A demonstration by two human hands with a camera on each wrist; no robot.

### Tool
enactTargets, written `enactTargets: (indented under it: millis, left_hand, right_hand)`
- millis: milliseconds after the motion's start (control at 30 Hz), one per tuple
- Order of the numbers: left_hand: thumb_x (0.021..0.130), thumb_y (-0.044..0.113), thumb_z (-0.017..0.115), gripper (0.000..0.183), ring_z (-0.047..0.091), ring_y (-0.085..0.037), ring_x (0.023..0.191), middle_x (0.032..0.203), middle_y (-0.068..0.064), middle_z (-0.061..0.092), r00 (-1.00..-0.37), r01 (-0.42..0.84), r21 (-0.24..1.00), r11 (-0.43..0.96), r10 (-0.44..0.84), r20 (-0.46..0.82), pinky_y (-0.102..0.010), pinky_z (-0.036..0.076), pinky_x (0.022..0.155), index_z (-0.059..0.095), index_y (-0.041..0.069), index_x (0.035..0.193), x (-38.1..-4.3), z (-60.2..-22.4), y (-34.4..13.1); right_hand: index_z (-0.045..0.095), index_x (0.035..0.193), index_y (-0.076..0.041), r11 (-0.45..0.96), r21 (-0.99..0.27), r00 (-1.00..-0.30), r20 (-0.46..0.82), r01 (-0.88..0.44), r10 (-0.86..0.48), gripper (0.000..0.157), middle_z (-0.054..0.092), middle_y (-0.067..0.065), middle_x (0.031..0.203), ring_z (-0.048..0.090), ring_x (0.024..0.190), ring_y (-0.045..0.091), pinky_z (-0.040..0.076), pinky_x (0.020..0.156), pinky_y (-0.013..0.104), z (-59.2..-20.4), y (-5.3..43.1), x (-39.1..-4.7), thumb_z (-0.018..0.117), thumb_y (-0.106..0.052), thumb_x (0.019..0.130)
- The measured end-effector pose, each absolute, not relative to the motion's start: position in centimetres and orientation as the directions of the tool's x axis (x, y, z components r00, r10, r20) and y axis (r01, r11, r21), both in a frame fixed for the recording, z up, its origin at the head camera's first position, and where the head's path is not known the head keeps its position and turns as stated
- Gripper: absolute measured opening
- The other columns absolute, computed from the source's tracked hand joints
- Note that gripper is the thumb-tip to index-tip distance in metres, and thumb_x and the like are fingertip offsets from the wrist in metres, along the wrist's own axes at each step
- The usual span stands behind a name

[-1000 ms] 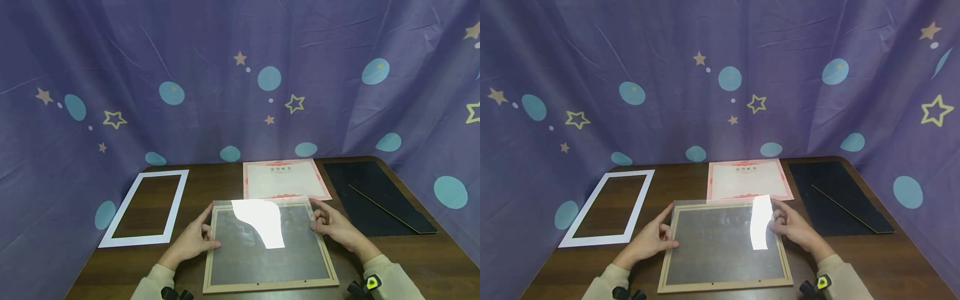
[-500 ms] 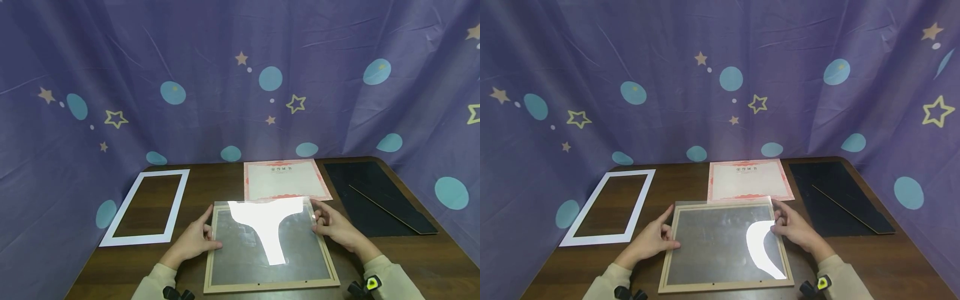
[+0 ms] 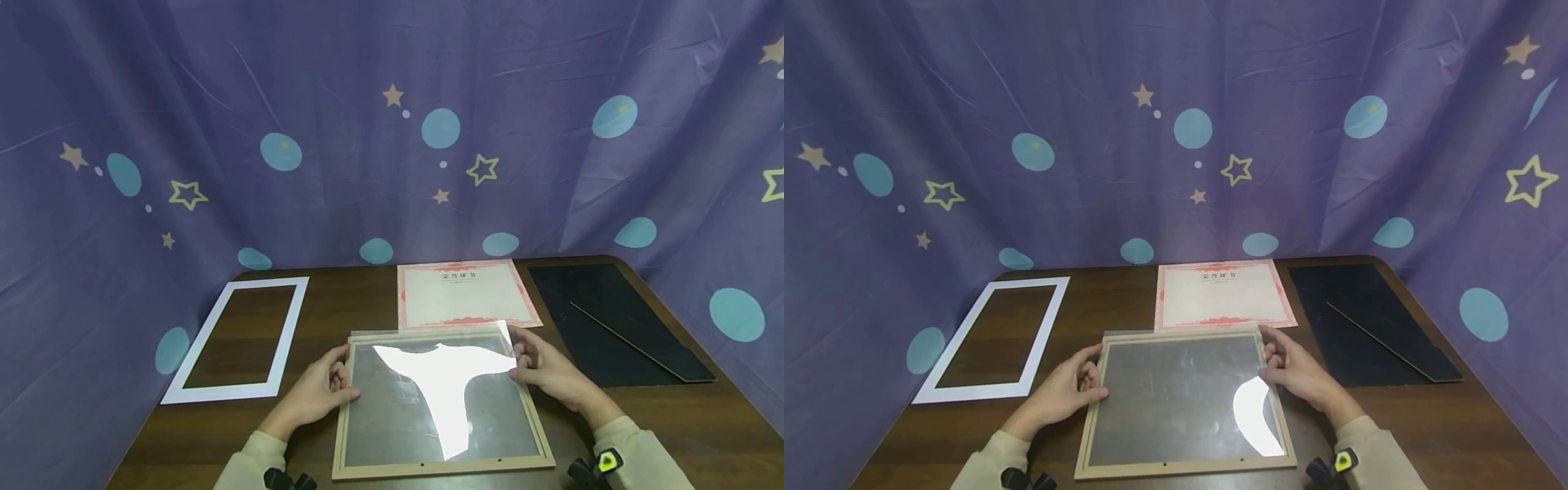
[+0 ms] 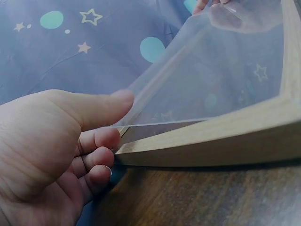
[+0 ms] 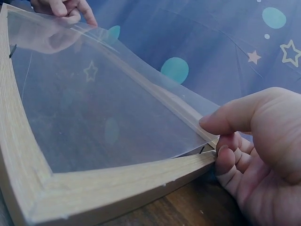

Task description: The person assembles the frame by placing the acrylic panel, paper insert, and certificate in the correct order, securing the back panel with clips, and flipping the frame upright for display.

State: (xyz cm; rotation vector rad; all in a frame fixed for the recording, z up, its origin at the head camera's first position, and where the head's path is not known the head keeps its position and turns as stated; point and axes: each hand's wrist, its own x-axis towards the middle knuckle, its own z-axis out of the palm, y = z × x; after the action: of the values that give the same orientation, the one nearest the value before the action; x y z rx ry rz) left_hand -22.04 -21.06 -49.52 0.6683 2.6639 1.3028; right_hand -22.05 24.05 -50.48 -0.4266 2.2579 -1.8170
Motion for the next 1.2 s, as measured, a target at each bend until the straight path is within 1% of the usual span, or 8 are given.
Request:
enactTargets:
  millis: [133, 233, 367, 533, 700, 800, 1000, 1200]
  left_hand:
    - [0.082, 0.015, 0.078, 0.078, 0.051, -0.008, 0.063, 0.077, 0.006, 0.057, -0.897, 0.345, 0.769, 0.537, 0.43, 0.103, -0.023, 0.046, 0.055, 0.034, 0.0, 0.144, -21.99, -49.52, -21.16]
    - [0.081, 0.014, 0.078, 0.078, 0.051, -0.008, 0.062, 0.076, 0.005, 0.057, -0.896, 0.342, 0.775, 0.531, 0.432, 0.099, -0.024, 0.046, 0.054, 0.034, 0.0, 0.143, -22.0, -49.56, -21.19]
    - [0.079, 0.013, 0.08, 0.079, 0.051, -0.009, 0.061, 0.075, 0.004, 0.057, -0.896, 0.339, 0.776, 0.532, 0.433, 0.095, -0.024, 0.046, 0.054, 0.035, -0.001, 0.143, -22.02, -49.6, -21.14]
    - [0.077, 0.015, 0.081, 0.078, 0.052, -0.008, 0.062, 0.077, 0.005, 0.057, -0.9, 0.346, 0.76, 0.55, 0.424, 0.103, -0.024, 0.046, 0.056, 0.039, -0.003, 0.14, -22.07, -49.63, -21.04]
    - [0.078, 0.016, 0.081, 0.072, 0.052, -0.009, 0.064, 0.081, 0.001, 0.057, -0.909, 0.341, 0.764, 0.548, 0.4, 0.119, -0.024, 0.047, 0.057, 0.043, -0.003, 0.137, -22.06, -49.59, -21.07]
    - [0.079, 0.015, 0.08, 0.07, 0.052, -0.01, 0.067, 0.084, -0.002, 0.056, -0.918, 0.322, 0.775, 0.543, 0.379, 0.116, -0.023, 0.047, 0.057, 0.044, -0.004, 0.136, -22.01, -49.62, -21.14]
    - [0.074, 0.011, 0.083, 0.072, 0.052, -0.013, 0.07, 0.09, -0.004, 0.052, -0.925, 0.305, 0.775, 0.553, 0.365, 0.103, -0.023, 0.048, 0.057, 0.047, -0.003, 0.134, -21.99, -49.66, -21.11]
    - [0.071, 0.012, 0.086, 0.074, 0.052, -0.013, 0.072, 0.092, -0.004, 0.05, -0.918, 0.316, 0.763, 0.564, 0.386, 0.096, -0.023, 0.048, 0.058, 0.048, -0.004, 0.132, -22.05, -49.74, -21.08]
  right_hand:
    - [0.023, 0.15, -0.004, 0.215, -0.973, -0.939, 0.007, -0.086, -0.345, 0.085, 0.038, 0.015, 0.102, 0.047, 0.084, 0.014, 0.045, 0.067, 0.023, -50.37, 23.96, -22.0, 0.073, -0.002, 0.081]
    - [0.024, 0.149, -0.002, 0.227, -0.97, -0.941, 0.002, -0.083, -0.337, 0.083, 0.038, 0.016, 0.103, 0.047, 0.083, 0.014, 0.045, 0.066, 0.023, -50.29, 23.93, -21.91, 0.073, -0.002, 0.082]
    - [0.026, 0.148, 0.002, 0.215, -0.973, -0.941, 0.005, -0.083, -0.339, 0.079, 0.036, 0.018, 0.105, 0.048, 0.077, 0.012, 0.047, 0.063, 0.023, -50.33, 23.97, -21.8, 0.071, 0.0, 0.083]
    - [0.027, 0.148, 0.005, 0.221, -0.971, -0.94, 0.009, -0.089, -0.342, 0.075, 0.036, 0.018, 0.105, 0.05, 0.072, 0.011, 0.049, 0.058, 0.026, -50.58, 24.05, -21.85, 0.068, 0.0, 0.085]
    - [0.03, 0.148, 0.003, 0.248, -0.965, -0.944, -0.005, -0.082, -0.33, 0.076, 0.037, 0.015, 0.103, 0.049, 0.073, 0.011, 0.049, 0.059, 0.024, -50.65, 23.97, -21.95, 0.07, -0.002, 0.084]
    - [0.029, 0.149, 0.001, 0.25, -0.966, -0.941, -0.02, -0.07, -0.338, 0.076, 0.036, 0.012, 0.101, 0.048, 0.073, 0.01, 0.049, 0.061, 0.023, -50.59, 23.95, -21.99, 0.069, -0.002, 0.084]
    - [0.028, 0.149, 0.0, 0.263, -0.962, -0.937, -0.024, -0.073, -0.349, 0.076, 0.036, 0.01, 0.099, 0.045, 0.071, 0.008, 0.049, 0.062, 0.023, -50.48, 23.95, -22.09, 0.067, 0.0, 0.085]
    - [0.027, 0.149, 0.002, 0.28, -0.957, -0.937, -0.033, -0.071, -0.347, 0.077, 0.036, 0.011, 0.098, 0.048, 0.072, 0.011, 0.051, 0.065, 0.026, -50.46, 23.85, -21.94, 0.068, 0.002, 0.084]
